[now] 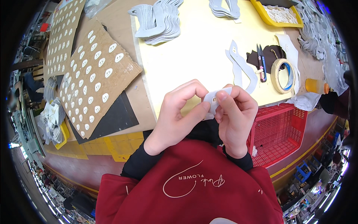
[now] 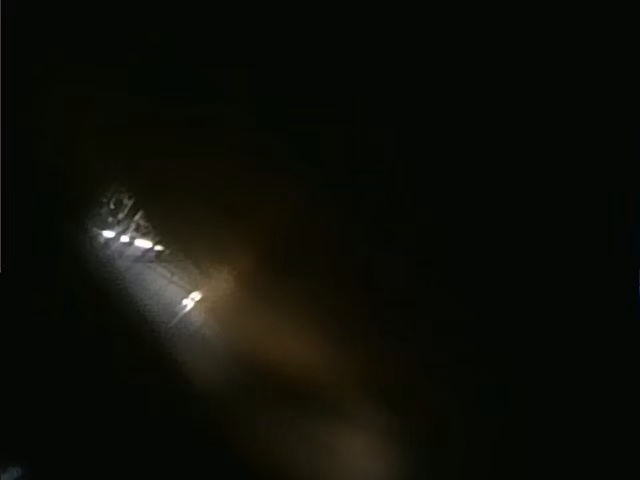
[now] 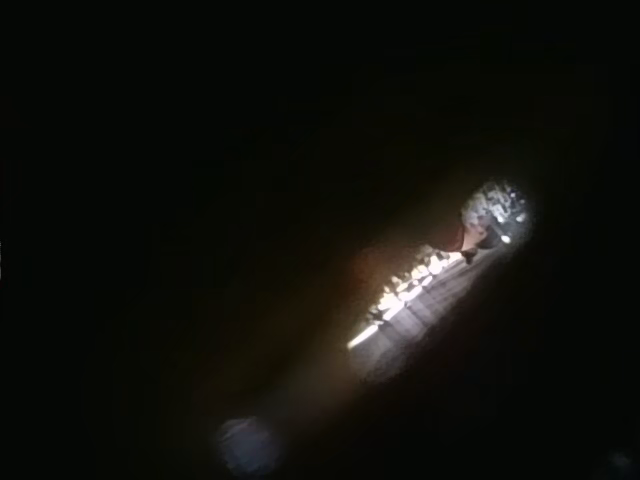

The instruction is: The person repeatedly picks up small white circular pieces and places them onto gray cutout shapes on a yellow work surface. They handle the pieces one at a time, aligning and pressing them into position. The person also moves stacks of cutouts and small parts across the table while continuing the assembly.

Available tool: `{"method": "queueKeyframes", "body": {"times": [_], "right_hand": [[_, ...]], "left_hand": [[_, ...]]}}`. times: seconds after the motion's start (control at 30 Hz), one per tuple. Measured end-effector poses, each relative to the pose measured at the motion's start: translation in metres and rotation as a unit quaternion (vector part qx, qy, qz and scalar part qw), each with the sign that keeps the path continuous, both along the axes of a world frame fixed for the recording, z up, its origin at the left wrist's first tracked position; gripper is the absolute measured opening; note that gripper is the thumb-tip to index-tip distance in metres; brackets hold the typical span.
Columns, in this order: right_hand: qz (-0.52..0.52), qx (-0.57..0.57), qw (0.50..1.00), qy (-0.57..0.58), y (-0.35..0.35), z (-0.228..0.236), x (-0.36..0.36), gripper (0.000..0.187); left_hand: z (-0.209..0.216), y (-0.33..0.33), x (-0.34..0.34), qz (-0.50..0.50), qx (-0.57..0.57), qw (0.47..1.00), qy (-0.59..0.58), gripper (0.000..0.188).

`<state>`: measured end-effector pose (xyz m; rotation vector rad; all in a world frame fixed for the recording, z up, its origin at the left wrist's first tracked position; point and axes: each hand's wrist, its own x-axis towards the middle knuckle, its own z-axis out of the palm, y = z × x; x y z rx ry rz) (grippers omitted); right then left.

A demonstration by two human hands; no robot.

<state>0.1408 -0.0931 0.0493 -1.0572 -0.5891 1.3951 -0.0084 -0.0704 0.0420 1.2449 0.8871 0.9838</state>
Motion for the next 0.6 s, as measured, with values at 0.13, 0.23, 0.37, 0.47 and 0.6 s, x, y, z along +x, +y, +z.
{"method": "queueKeyframes", "body": {"times": [0.13,0.23,0.37,0.47,0.6], "right_hand": [[-0.010,0.000,1.000,0.020,0.000,-0.001,-0.002,0.016],[-0.003,-0.001,1.000,0.003,-0.002,-0.002,-0.005,0.016],[-0.020,0.003,1.000,0.006,-0.004,-0.004,-0.011,0.015],[-0.018,0.001,1.000,-0.001,-0.004,-0.005,-0.012,0.015],[0.021,-0.004,1.000,0.010,-0.001,-0.003,-0.006,0.016]], "left_hand": [[0.000,-0.001,-0.003,-0.005,-0.052,0.998,-0.024,0.003],[-0.001,0.000,-0.004,-0.007,-0.084,0.995,-0.057,0.005],[-0.002,-0.002,-0.001,0.017,-0.030,0.999,0.004,0.010],[-0.002,-0.003,-0.001,0.036,0.007,0.997,0.066,0.013],[-0.002,-0.002,-0.006,0.017,-0.015,0.999,0.033,0.009]]}}
